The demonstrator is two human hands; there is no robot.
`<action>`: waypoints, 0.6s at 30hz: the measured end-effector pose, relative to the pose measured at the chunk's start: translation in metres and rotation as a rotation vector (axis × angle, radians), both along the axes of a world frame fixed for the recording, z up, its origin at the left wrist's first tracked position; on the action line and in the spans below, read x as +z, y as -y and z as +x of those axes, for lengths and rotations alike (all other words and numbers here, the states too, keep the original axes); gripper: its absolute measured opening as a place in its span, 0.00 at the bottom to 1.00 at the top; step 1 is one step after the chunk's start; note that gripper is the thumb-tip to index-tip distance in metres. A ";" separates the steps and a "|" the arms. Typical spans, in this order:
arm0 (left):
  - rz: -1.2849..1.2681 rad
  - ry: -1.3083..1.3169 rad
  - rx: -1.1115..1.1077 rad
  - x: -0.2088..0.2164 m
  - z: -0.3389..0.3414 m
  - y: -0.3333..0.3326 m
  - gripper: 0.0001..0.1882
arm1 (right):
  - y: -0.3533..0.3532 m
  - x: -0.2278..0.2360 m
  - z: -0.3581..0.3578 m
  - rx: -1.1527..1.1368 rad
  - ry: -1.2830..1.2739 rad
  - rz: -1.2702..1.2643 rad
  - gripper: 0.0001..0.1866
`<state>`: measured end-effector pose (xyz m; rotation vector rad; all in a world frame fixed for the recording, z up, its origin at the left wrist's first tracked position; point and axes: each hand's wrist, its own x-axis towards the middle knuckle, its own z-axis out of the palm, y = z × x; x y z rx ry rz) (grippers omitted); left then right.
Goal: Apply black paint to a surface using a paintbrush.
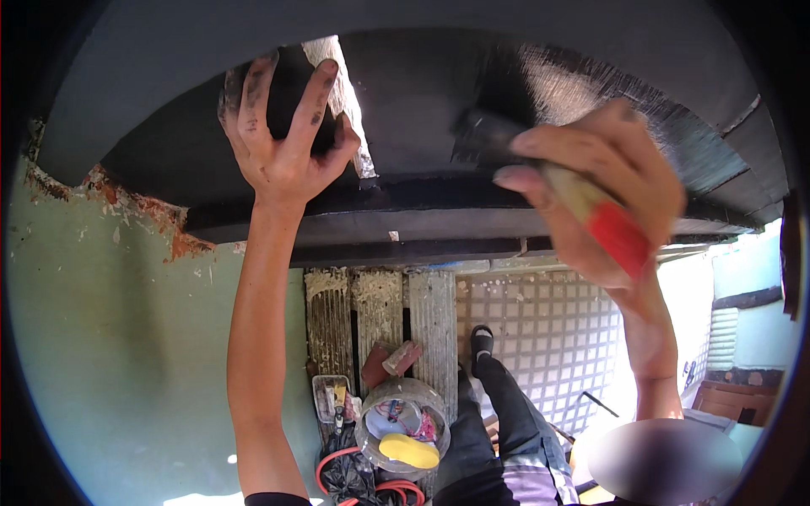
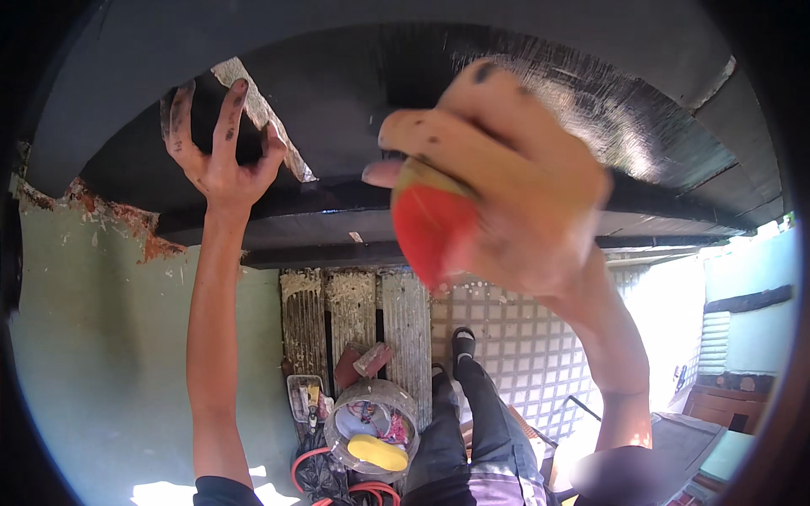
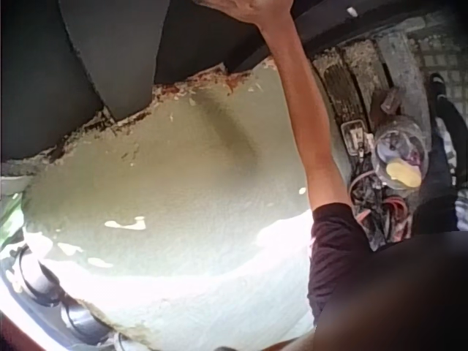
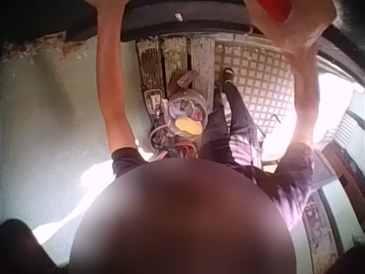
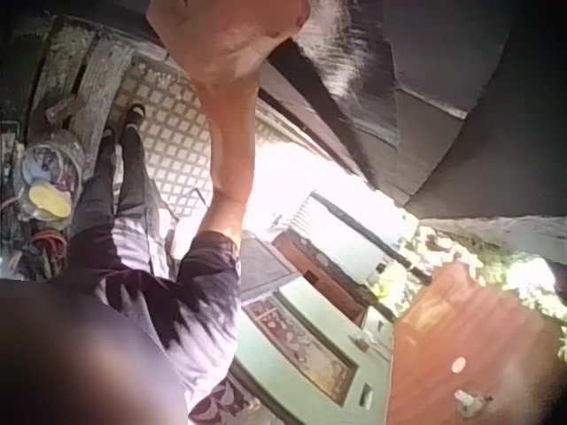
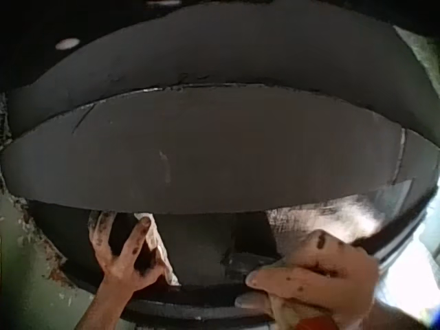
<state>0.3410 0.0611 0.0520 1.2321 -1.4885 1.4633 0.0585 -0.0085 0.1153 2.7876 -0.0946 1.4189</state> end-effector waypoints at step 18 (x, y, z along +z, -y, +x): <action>-0.023 0.005 -0.011 0.003 -0.003 -0.004 0.26 | -0.045 -0.064 0.009 -0.002 0.238 -0.099 0.17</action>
